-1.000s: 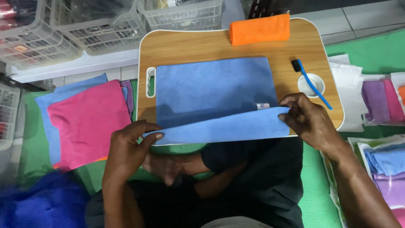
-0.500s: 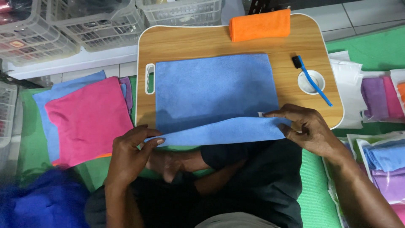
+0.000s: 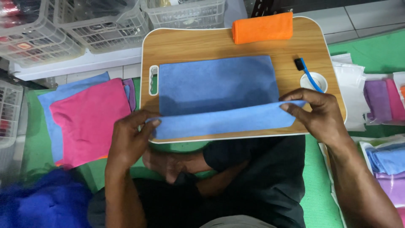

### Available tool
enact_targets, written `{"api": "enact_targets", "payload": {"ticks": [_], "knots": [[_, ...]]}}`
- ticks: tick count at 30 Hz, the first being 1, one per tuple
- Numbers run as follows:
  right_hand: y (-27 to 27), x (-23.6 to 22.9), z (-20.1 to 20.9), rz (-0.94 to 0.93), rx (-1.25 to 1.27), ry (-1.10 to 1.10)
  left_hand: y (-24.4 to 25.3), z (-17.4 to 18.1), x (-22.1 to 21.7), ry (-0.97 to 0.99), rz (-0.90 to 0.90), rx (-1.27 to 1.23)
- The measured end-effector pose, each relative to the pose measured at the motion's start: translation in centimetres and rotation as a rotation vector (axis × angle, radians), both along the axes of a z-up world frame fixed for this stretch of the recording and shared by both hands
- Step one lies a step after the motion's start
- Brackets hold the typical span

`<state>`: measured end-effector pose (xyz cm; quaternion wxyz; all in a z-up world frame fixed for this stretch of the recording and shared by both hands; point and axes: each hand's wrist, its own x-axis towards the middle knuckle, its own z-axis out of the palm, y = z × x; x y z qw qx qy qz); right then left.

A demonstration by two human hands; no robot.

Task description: Folding microfiber cloths and placing them into plastic bags for packaging

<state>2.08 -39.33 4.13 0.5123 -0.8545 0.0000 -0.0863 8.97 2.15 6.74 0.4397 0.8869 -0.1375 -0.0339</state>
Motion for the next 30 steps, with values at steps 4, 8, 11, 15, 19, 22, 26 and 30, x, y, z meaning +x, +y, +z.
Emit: {"api": "enact_targets", "payload": {"ticks": [4,8,11,15,19,22,26,30], "knots": [[-0.4,5.2,-1.9,-0.11,-0.057,0.002,-2.0,-2.6,6.8,-0.168,0.069,0.075],[-1.2,10.9,-4.6,-0.186,-0.191,-0.012,-4.0,-6.0,13.2,-0.222,0.128,0.215],[-1.1,13.9,-6.0,-0.256,-0.321,-0.015,-4.8,-8.8,16.2,-0.276,0.157,0.337],[-2.0,16.4,-8.0,-0.195,-0.55,-0.078,-5.9,-10.0,16.8,-0.314,0.228,0.354],[-1.8,17.2,-9.3,-0.179,-0.699,-0.167,-6.2,-11.7,17.2,-0.361,0.261,0.419],[-1.7,17.2,-9.9,-0.221,-0.759,-0.234,-6.2,-12.0,17.1,-0.391,0.262,0.424],[-2.1,17.3,-10.9,-0.321,-0.93,-0.345,-5.5,-13.4,18.0,-0.486,0.266,0.505],[1.7,12.2,-4.5,-0.241,-0.965,-0.401,-6.6,-9.8,14.3,-0.755,0.188,0.6]]}}
